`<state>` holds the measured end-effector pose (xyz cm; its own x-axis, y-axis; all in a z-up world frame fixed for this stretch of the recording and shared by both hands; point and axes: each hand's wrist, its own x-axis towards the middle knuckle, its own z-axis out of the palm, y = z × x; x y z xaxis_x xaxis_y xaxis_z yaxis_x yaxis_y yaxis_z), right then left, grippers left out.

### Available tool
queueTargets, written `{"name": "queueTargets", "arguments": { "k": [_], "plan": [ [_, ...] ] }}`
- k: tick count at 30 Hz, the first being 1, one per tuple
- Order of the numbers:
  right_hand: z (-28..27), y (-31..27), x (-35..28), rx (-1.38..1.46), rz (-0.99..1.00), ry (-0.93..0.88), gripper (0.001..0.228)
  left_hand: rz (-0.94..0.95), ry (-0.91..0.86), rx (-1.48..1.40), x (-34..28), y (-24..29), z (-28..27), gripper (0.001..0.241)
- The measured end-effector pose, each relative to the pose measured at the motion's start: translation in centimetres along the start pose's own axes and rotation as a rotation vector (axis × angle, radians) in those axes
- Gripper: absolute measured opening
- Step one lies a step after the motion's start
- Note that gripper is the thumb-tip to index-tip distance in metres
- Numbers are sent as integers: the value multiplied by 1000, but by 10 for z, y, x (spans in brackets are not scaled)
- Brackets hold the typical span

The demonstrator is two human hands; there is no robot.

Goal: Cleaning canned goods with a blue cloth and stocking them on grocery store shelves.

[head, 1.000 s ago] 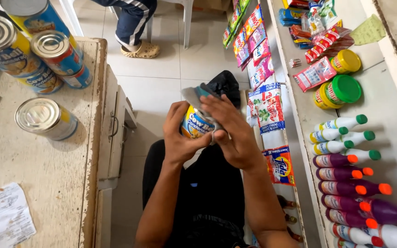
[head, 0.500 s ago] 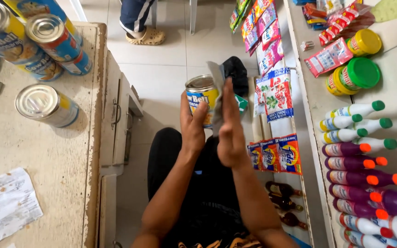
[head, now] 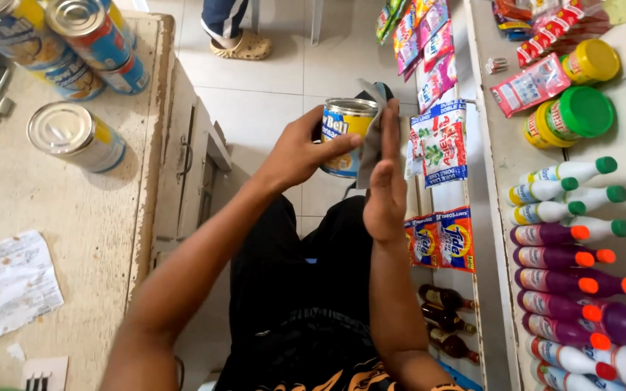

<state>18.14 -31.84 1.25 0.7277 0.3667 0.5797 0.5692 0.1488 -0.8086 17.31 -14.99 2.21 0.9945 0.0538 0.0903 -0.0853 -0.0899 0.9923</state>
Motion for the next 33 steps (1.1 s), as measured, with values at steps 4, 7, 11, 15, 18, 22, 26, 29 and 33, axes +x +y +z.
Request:
{"name": "queueTargets", "arguments": {
  "k": [4, 7, 11, 15, 18, 22, 26, 29, 33],
  "plan": [
    [13, -1, -2, 222, 30, 53, 69, 105, 106, -143, -7, -6, 2, 72],
    [27, -2, -15, 443, 193, 183, 67, 234, 238, -148, -15, -12, 5, 78],
    [40, 0, -30, 982, 440, 328, 73, 342, 342, -60, -26, -31, 3, 81],
    [49, 17, -38, 1324, 682, 459, 65, 266, 381, 3, -33, -46, 8, 87],
    [59, 16, -42, 1309, 733, 540, 60, 195, 360, -30, -35, -34, 10, 91],
    [70, 8, -47, 1320, 832, 611, 66, 106, 405, -20, -33, -32, 4, 89],
    [65, 14, -37, 1334, 869, 663, 75, 154, 391, -53, -34, -47, -1, 86],
    [70, 5, -40, 1309, 849, 690, 75, 139, 362, -36, -37, -51, -5, 92],
    [79, 18, -66, 1118, 682, 679, 75, 180, 371, -67, -29, -52, -6, 96]
  ]
}}
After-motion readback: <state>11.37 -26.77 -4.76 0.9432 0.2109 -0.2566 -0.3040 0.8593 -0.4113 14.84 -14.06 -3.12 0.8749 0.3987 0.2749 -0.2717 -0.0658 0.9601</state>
